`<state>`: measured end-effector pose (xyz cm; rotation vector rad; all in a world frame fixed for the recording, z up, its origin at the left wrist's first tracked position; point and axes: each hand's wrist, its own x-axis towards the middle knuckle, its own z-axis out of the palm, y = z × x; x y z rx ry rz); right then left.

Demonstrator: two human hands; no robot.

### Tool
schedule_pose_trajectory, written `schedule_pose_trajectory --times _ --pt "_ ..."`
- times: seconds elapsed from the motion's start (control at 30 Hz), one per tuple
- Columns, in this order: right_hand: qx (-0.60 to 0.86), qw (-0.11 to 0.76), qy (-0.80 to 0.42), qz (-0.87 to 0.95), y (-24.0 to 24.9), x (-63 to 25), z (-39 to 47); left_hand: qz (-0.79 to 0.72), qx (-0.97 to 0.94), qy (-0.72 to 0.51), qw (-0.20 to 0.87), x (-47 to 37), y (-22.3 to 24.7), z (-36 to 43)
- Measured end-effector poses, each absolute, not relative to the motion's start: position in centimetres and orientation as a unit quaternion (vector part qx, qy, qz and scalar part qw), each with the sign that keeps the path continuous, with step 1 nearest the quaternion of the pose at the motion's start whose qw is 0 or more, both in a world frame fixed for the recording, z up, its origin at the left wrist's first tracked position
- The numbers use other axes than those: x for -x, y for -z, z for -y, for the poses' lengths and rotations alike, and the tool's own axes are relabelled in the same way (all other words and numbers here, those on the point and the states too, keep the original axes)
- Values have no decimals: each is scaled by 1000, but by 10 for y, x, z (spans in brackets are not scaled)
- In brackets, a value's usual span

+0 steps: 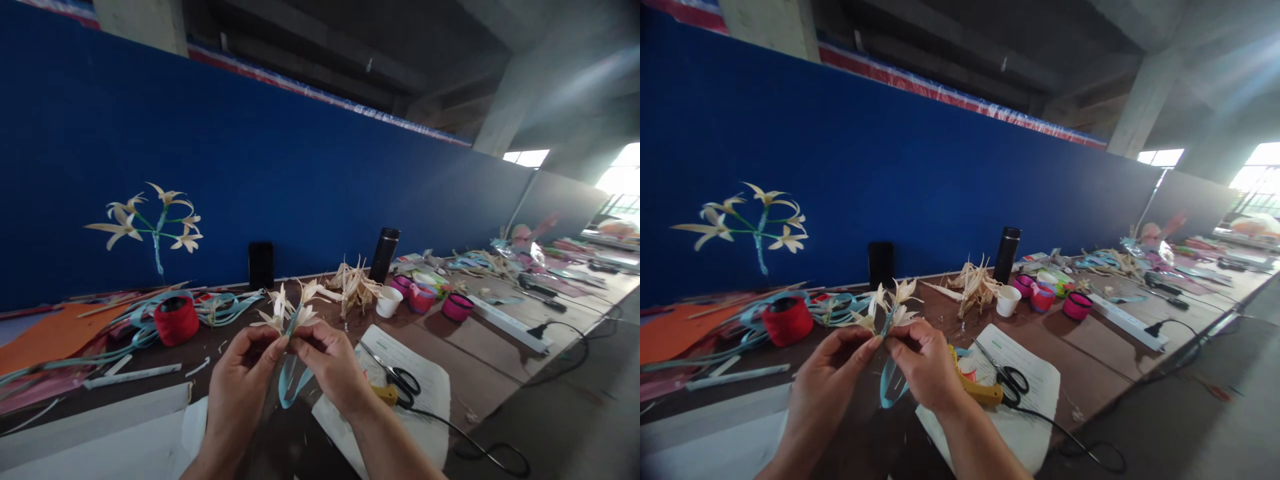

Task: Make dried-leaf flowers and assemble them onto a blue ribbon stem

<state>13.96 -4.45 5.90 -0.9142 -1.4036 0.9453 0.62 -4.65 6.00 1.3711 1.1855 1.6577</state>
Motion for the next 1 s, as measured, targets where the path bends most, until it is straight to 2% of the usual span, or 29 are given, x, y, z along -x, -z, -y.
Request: schedule_pose_trajectory --times 0.37,0.8,1.0 --pt "327 596 -522 515 -67 -134 49 -388 -509 -671 374 -8 -45 47" --pt "377 591 -450 553 -64 -137 49 -370 -461 -647 482 -6 -49 44" --pt "367 599 -450 552 -63 -135 51 -361 -455 -645 496 -7 -48 43"
